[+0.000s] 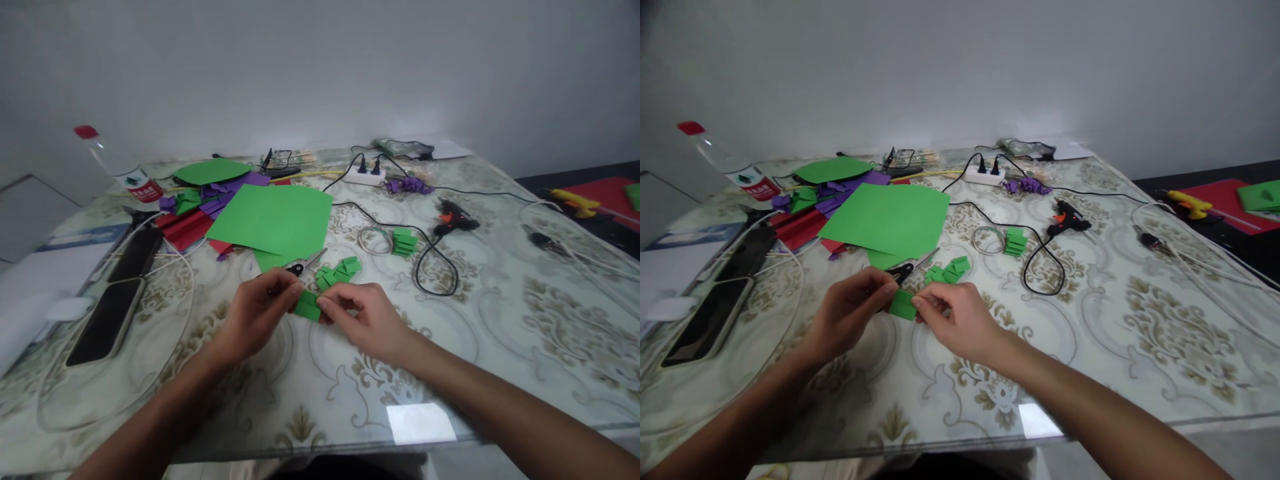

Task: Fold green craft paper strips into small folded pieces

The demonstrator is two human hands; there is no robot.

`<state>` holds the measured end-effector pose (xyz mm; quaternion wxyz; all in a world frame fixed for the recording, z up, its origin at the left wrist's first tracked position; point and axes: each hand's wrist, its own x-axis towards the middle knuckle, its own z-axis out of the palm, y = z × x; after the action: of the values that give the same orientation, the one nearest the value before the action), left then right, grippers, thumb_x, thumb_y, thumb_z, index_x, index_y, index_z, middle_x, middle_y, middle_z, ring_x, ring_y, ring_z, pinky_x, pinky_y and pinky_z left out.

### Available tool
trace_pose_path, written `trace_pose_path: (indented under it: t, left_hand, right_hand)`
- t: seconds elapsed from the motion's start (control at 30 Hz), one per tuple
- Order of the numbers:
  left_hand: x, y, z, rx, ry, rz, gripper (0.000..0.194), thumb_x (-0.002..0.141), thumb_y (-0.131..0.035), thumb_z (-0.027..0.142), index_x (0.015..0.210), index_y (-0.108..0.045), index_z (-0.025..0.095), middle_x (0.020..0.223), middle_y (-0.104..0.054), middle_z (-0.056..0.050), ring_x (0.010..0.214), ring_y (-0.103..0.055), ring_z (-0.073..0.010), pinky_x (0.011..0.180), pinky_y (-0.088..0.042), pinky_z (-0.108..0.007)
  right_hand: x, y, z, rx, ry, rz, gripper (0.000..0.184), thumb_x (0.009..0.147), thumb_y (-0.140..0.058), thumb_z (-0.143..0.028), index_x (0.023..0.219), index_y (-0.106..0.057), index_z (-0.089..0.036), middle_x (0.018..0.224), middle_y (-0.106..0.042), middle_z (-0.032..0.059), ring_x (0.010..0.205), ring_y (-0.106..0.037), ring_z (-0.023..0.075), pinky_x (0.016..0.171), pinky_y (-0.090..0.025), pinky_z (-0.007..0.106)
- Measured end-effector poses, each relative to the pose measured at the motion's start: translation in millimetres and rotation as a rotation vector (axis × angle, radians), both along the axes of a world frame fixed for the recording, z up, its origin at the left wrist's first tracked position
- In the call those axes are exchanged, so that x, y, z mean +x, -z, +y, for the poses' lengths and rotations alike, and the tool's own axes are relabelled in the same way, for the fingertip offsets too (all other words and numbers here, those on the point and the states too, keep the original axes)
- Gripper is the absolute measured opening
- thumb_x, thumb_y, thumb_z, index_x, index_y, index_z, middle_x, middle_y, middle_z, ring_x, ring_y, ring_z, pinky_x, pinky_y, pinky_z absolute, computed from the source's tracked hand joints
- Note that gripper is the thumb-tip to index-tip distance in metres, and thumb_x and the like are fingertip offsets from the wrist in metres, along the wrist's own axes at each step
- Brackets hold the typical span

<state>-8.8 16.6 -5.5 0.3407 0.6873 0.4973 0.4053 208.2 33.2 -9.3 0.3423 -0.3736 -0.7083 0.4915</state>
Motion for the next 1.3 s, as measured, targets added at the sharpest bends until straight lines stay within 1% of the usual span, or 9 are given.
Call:
trace_pose_path:
  t: [0.13,0.27,0.4,0.57,0.7,0.87,1.1,1.17,1.3]
  left_hand:
    - [-5,0.3,4,-0.01,-0.036,-0.024,0.024,0.104,-0.053,0.034,0.089,-0.059,0.018,0.069,-0.057,0.002,0.061,-0.051,-0.0112,0.057,-0.041,-0.023]
    - [-2,0.7,2,-0.046,0.066,0.036,0.026,0.104,-0.052,0.036,0.089,-0.062,0.017,0.074,-0.06,0.001,0.065,-0.055,-0.0125,0.059,-0.044,-0.023]
    - [1,0.1,0,-0.045,0.128,0.132,0.036,0.104,-0.051,0.036,0.075,-0.059,0.017,0.066,-0.056,0.002,0.06,-0.05,-0.0121,0.057,-0.039,-0.024]
    - [3,-0.3,-1,-0.004,0.129,0.217,0.036,0.104,-0.049,0.035,0.073,-0.056,0.017,0.064,-0.051,0.003,0.059,-0.046,-0.0115,0.056,-0.035,-0.024]
    - [5,0.5,-1,0.035,0.112,0.271,0.034,0.103,-0.05,0.033,0.073,-0.055,0.018,0.065,-0.052,0.004,0.06,-0.046,-0.0115,0.058,-0.034,-0.024]
    - [4,5.6,1,0.071,0.05,0.316,0.031,0.102,-0.052,0.032,0.073,-0.052,0.019,0.065,-0.05,0.004,0.06,-0.044,-0.0118,0.059,-0.033,-0.025]
    - [7,9.6,3,0.055,0.099,0.354,0.031,0.105,-0.047,0.031,0.077,-0.052,0.019,0.068,-0.053,0.004,0.063,-0.05,-0.0128,0.062,-0.036,-0.025]
    - [7,9.4,3,0.051,0.114,0.367,0.03,0.105,-0.047,0.03,0.078,-0.054,0.019,0.068,-0.055,0.004,0.062,-0.051,-0.0128,0.061,-0.036,-0.025]
    - [8,9.0,2,0.047,0.14,0.396,0.026,0.105,-0.048,0.028,0.082,-0.058,0.02,0.07,-0.059,0.003,0.063,-0.055,-0.0134,0.062,-0.038,-0.026]
  right_hand:
    - [0,2.0,2,-0.046,0.022,0.031,0.026,0.098,-0.061,-0.033,0.082,-0.072,-0.017,0.073,-0.075,0.0041,0.066,-0.068,0.0163,0.063,-0.051,0.026]
    - [-2,4.6,2,-0.093,0.033,0.068,0.025,0.098,-0.062,-0.035,0.083,-0.072,-0.017,0.073,-0.076,0.0045,0.067,-0.07,0.0167,0.064,-0.052,0.027]
    - [-6,9.0,1,-0.173,0.036,0.137,0.026,0.097,-0.063,-0.041,0.087,-0.071,-0.018,0.075,-0.076,0.0043,0.07,-0.072,0.0175,0.07,-0.057,0.029]
    - [-10,14.5,2,-0.323,-0.049,0.192,0.038,0.089,-0.071,-0.055,0.082,-0.067,-0.018,0.073,-0.076,0.0043,0.069,-0.076,0.0192,0.067,-0.061,0.03]
    - [-10,16.0,4,-0.371,-0.084,0.207,0.045,0.087,-0.07,-0.062,0.076,-0.064,-0.019,0.069,-0.074,0.0036,0.066,-0.075,0.0179,0.067,-0.062,0.03]
    - [-9,16.1,4,-0.351,-0.05,0.201,0.043,0.088,-0.069,-0.06,0.074,-0.059,-0.021,0.07,-0.075,0.0032,0.066,-0.075,0.0173,0.066,-0.061,0.03]
    - [-8,16.7,10,-0.238,0.038,0.127,0.031,0.089,-0.072,-0.046,0.075,-0.062,-0.02,0.066,-0.072,0.0016,0.063,-0.07,0.0177,0.061,-0.054,0.028]
    - [-1,10.5,20,-0.177,0.095,0.108,0.026,0.084,-0.076,-0.043,0.077,-0.068,-0.019,0.065,-0.07,0.0004,0.062,-0.066,0.0167,0.06,-0.052,0.028]
    - [31,-15.1,51,-0.086,0.296,0.119,0.026,0.082,-0.076,-0.042,0.094,-0.072,-0.019,0.075,-0.071,0.0006,0.07,-0.07,0.0177,0.071,-0.057,0.031]
